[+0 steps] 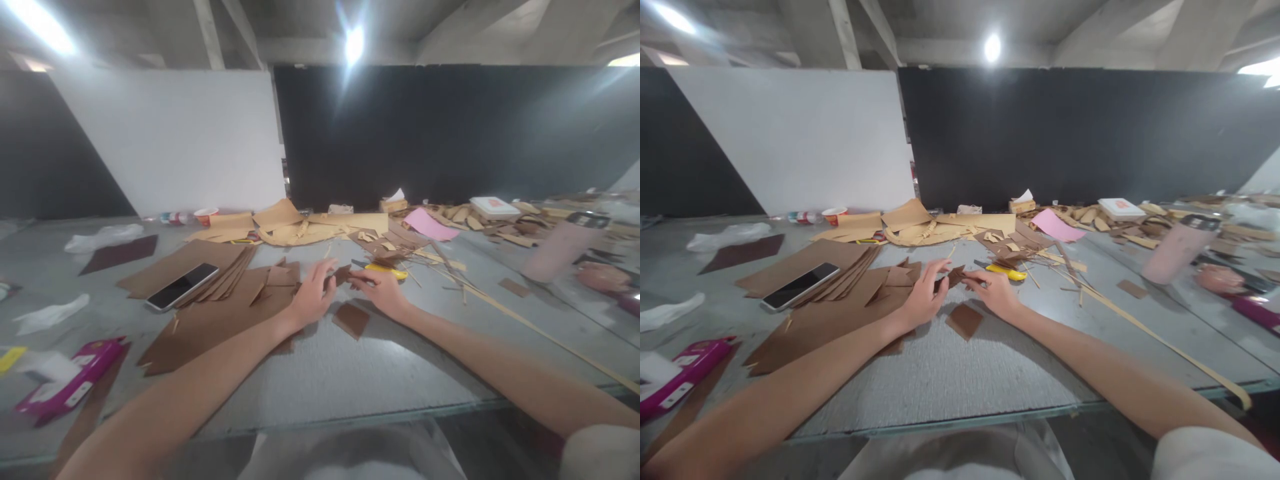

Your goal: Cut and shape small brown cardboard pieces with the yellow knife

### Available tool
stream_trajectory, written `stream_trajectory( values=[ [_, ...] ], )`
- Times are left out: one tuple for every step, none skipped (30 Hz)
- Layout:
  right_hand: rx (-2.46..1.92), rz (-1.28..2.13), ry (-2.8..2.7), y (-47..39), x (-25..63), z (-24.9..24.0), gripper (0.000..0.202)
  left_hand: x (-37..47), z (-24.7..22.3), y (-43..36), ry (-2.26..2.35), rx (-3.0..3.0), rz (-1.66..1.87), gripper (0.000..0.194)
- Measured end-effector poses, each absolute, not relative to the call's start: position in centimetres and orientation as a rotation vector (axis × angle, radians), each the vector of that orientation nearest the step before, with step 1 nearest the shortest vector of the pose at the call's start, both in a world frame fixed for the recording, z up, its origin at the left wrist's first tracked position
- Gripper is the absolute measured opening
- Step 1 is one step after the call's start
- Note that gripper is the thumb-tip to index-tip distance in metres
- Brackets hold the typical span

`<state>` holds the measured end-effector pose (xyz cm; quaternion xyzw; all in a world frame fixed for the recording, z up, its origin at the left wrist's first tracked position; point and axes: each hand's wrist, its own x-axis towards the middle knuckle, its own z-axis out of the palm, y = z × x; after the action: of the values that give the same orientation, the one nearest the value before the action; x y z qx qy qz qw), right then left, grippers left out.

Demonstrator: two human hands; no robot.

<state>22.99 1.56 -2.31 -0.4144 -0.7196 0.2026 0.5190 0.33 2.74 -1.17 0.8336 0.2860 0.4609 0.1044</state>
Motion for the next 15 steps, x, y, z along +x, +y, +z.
stream_trajectory(
  values=[
    [-1.000, 0.480, -1.723, 1.6, 23.0, -2.3, 0.031, 0.3, -1.1, 2.7, 0.842, 2.492, 1.361, 0.039],
    [-1.006, 0.476, -1.721, 1.6, 23.0, -2.3, 0.031, 0.3, -1.0, 2.7, 0.848, 2.522, 1.348, 0.039],
    [-1.012, 0.474, -1.720, 1.6, 23.0, -2.3, 0.030, 0.3, -1.0, 2.8, 0.858, 2.543, 1.325, 0.039],
    [-1.015, 0.473, -1.720, 1.6, 23.0, -2.3, 0.030, 0.3, -1.0, 2.8, 0.869, 2.556, 1.293, 0.039],
    [-1.016, 0.470, -1.722, 1.5, 23.0, -2.2, 0.030, 0.3, -1.0, 2.9, 0.879, 2.563, 1.254, 0.039],
    [-1.015, 0.467, -1.729, 1.5, 23.0, -2.2, 0.030, 0.4, -0.9, 3.0, 0.884, 2.568, 1.215, 0.038],
    [-1.012, 0.465, -1.741, 1.5, 23.0, -2.2, 0.030, 0.4, -0.9, 3.0, 0.887, 2.571, 1.183, 0.038],
    [-1.010, 0.466, -1.749, 1.5, 23.0, -2.1, 0.030, 0.5, -0.7, 3.0, 0.888, 2.579, 1.166, 0.038],
    [-1.009, 0.469, -1.752, 1.5, 23.0, -2.1, 0.030, 0.5, -0.4, 2.9, 0.890, 2.592, 1.178, 0.038],
    [-1.010, 0.472, -1.746, 1.4, 23.0, -2.1, 0.030, 0.5, 0.0, 2.7, 0.891, 2.614, 1.213, 0.038],
    [-1.012, 0.473, -1.735, 1.4, 23.0, -2.1, 0.030, 0.4, 0.5, 2.4, 0.890, 2.640, 1.266, 0.038],
    [-1.014, 0.472, -1.723, 1.4, 23.0, -2.1, 0.030, 0.2, 1.1, 1.9, 0.883, 2.665, 1.354, 0.037],
    [-1.014, 0.468, -1.716, 1.5, 23.0, -2.2, 0.029, 0.0, 1.7, 1.4, 0.862, 2.698, 1.388, 0.036],
    [-1.012, 0.459, -1.714, 1.5, 23.0, -2.2, 0.029, -0.2, 2.3, 0.9, 0.813, 2.719, 1.384, 0.033],
    [-1.009, 0.448, -1.718, 1.5, 22.9, -2.2, 0.028, -0.4, 2.7, 0.3, 0.783, 2.718, 1.393, 0.029]
  ],
)
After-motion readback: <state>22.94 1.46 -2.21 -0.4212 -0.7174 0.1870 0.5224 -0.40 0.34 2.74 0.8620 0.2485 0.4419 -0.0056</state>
